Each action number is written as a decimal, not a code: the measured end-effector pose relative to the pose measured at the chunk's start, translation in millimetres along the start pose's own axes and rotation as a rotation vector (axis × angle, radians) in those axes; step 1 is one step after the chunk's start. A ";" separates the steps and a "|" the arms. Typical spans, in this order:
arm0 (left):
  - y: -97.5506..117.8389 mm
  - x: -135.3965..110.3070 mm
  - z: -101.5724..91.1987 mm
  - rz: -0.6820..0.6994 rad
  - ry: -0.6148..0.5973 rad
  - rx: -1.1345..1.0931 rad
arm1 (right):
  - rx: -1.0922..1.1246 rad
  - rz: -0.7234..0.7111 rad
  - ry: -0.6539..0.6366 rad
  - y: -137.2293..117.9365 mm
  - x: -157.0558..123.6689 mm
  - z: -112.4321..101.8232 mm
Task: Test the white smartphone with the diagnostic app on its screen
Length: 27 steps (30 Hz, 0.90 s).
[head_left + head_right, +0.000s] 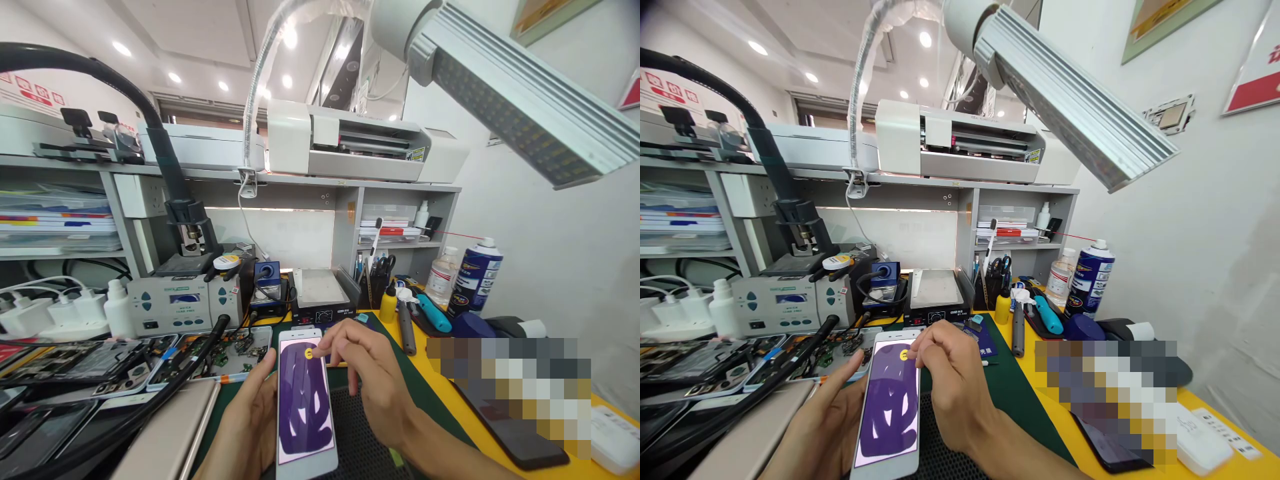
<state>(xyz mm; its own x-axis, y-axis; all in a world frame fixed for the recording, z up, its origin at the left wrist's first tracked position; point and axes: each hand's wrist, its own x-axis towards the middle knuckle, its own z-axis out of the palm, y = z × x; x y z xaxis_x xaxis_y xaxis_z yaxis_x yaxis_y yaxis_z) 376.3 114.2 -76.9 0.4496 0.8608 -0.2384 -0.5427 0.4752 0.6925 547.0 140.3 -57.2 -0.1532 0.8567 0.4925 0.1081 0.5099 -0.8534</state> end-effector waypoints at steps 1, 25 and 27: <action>0.0 -0.4 0.7 0.007 0.000 0.000 | -0.003 0.002 0.007 -0.4 0.1 0.1; -2.5 -5.2 5.7 0.026 -0.008 0.085 | 0.046 -0.064 -0.129 0.3 -4.0 -1.5; -3.0 -5.1 4.8 0.026 -0.017 0.086 | 0.091 -0.046 -0.176 -0.2 -4.9 -1.9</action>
<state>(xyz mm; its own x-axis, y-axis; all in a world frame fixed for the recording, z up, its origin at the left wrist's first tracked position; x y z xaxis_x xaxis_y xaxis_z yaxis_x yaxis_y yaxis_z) 379.1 107.5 -74.5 0.4490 0.8689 -0.2083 -0.4913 0.4347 0.7547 549.5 136.2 -59.0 -0.3265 0.8015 0.5010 0.0085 0.5325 -0.8464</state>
